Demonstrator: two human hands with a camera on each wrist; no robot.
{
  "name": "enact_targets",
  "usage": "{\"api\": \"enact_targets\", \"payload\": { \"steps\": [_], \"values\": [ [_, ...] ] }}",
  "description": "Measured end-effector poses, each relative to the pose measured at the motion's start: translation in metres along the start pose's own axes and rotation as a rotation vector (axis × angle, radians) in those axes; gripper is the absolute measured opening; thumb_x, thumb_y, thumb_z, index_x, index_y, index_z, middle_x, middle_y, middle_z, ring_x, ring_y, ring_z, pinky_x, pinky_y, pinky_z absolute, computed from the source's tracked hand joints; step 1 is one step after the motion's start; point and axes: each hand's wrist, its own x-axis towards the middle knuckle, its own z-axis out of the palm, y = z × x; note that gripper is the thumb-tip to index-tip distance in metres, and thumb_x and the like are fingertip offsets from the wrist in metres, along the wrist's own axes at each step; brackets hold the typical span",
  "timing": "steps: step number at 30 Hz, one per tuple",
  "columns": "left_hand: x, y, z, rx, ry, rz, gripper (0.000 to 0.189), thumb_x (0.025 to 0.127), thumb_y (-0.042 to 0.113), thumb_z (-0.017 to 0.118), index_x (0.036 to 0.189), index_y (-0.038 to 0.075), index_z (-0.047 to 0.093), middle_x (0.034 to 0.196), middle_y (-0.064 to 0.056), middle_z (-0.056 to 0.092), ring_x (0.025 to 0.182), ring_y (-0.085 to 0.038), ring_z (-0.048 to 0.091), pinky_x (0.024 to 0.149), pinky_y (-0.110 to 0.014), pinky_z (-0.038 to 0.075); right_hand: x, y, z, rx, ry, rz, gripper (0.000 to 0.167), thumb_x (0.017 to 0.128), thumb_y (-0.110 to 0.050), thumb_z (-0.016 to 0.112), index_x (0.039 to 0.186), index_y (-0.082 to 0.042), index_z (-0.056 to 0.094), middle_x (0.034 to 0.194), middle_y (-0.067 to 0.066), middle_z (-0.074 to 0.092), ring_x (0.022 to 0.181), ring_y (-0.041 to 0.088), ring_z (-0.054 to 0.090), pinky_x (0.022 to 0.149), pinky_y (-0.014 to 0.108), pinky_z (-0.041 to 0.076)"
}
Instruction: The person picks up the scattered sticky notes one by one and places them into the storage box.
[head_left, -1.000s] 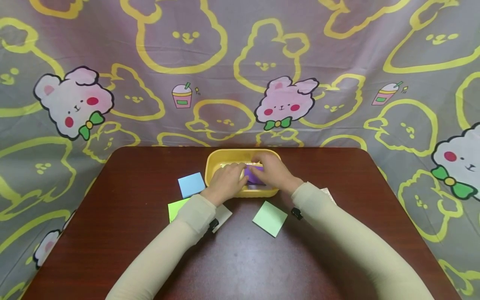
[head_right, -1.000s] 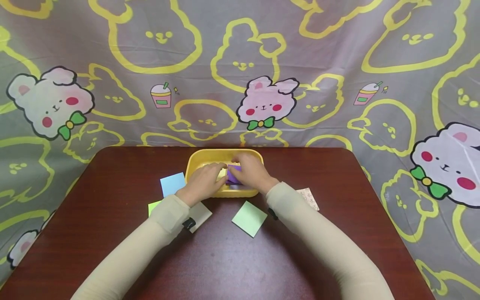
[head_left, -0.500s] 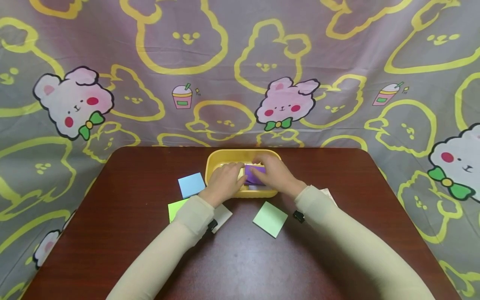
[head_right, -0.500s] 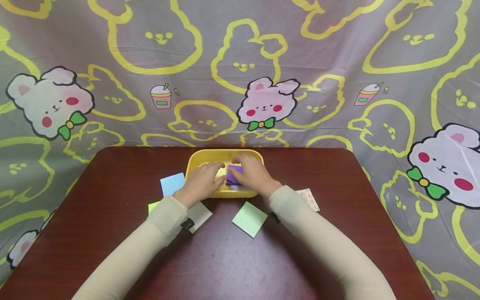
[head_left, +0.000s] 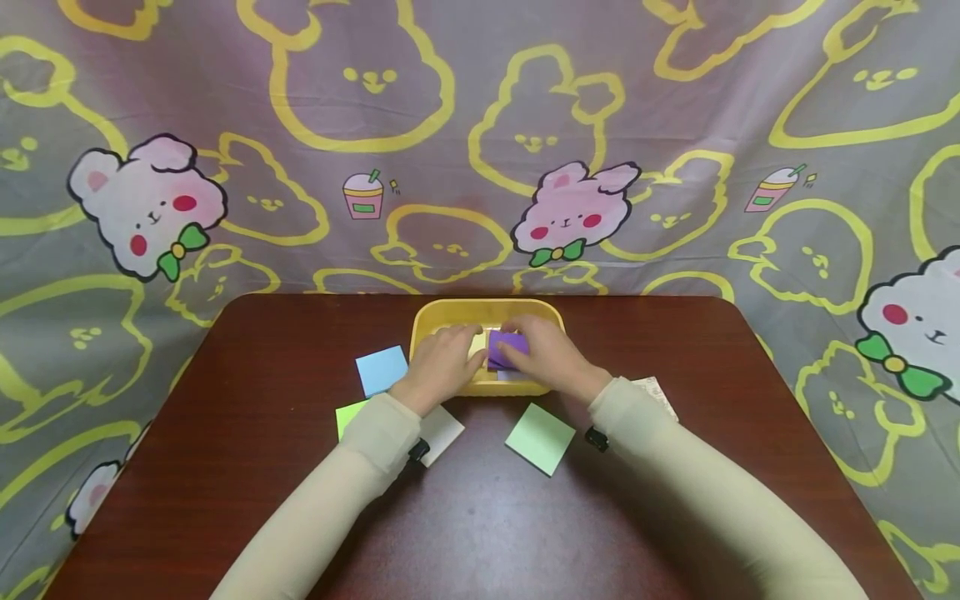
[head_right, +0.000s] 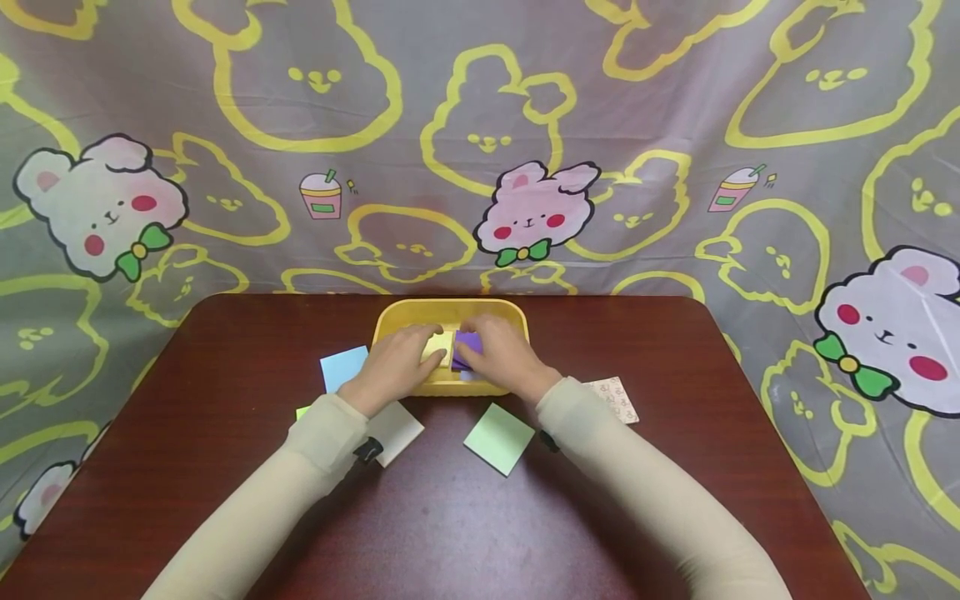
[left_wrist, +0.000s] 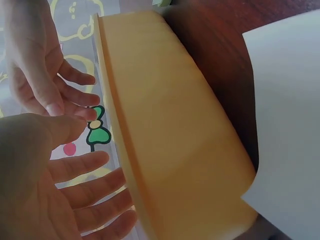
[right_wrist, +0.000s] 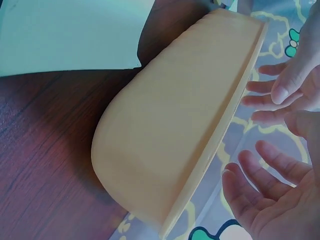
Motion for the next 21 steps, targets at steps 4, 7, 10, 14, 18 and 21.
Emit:
{"api": "enact_targets", "payload": {
  "steps": [4,7,10,14,18,21],
  "values": [
    [-0.001,-0.002,-0.002,0.002,-0.001,-0.005,0.043,0.098,0.031,0.065,0.131,0.004,0.063,0.124,-0.017,0.07,0.112,-0.037,0.068,0.093,-0.05,0.055,-0.001,-0.002,0.002,0.003,0.001,-0.005,0.036,0.094,-0.021,0.068,0.119,0.004,0.067,0.115,0.021,0.072,0.106,0.035,0.069,0.093,0.046,0.056],
    [-0.002,-0.003,-0.003,0.005,-0.012,-0.016,0.043,0.099,0.031,0.064,0.132,0.004,0.063,0.126,-0.017,0.07,0.114,-0.037,0.068,0.093,-0.05,0.055,-0.001,-0.005,0.003,-0.001,0.006,-0.009,0.036,0.094,-0.022,0.068,0.119,0.003,0.067,0.116,0.018,0.072,0.108,0.033,0.068,0.096,0.046,0.055],
    [-0.002,-0.003,-0.004,0.002,-0.019,-0.024,0.042,0.099,0.031,0.063,0.133,0.005,0.063,0.127,-0.016,0.07,0.114,-0.036,0.068,0.092,-0.05,0.055,-0.002,-0.008,0.004,-0.002,0.008,-0.005,0.036,0.094,-0.023,0.07,0.119,0.002,0.068,0.116,0.017,0.072,0.107,0.031,0.068,0.096,0.046,0.055],
    [-0.003,-0.006,-0.005,0.01,-0.018,-0.033,0.042,0.099,0.031,0.063,0.133,0.005,0.062,0.126,-0.016,0.07,0.113,-0.035,0.068,0.09,-0.049,0.056,-0.002,-0.01,0.006,-0.01,0.01,-0.013,0.036,0.094,-0.024,0.071,0.119,0.002,0.068,0.117,0.018,0.072,0.11,0.031,0.068,0.098,0.046,0.054],
    [-0.004,-0.009,-0.007,0.021,-0.015,-0.036,0.042,0.099,0.031,0.063,0.132,0.005,0.063,0.126,-0.015,0.07,0.113,-0.034,0.069,0.088,-0.05,0.057,-0.001,-0.01,0.008,-0.025,0.012,-0.036,0.036,0.093,-0.024,0.071,0.117,0.002,0.069,0.117,0.018,0.072,0.11,0.032,0.068,0.098,0.046,0.053],
    [-0.005,-0.011,-0.008,0.023,-0.018,-0.038,0.042,0.099,0.032,0.063,0.133,0.005,0.063,0.127,-0.015,0.07,0.113,-0.035,0.068,0.088,-0.051,0.057,-0.001,-0.01,0.009,-0.015,0.01,-0.049,0.034,0.094,-0.023,0.071,0.116,0.003,0.069,0.116,0.019,0.072,0.11,0.034,0.068,0.097,0.047,0.053]
  ]
}}
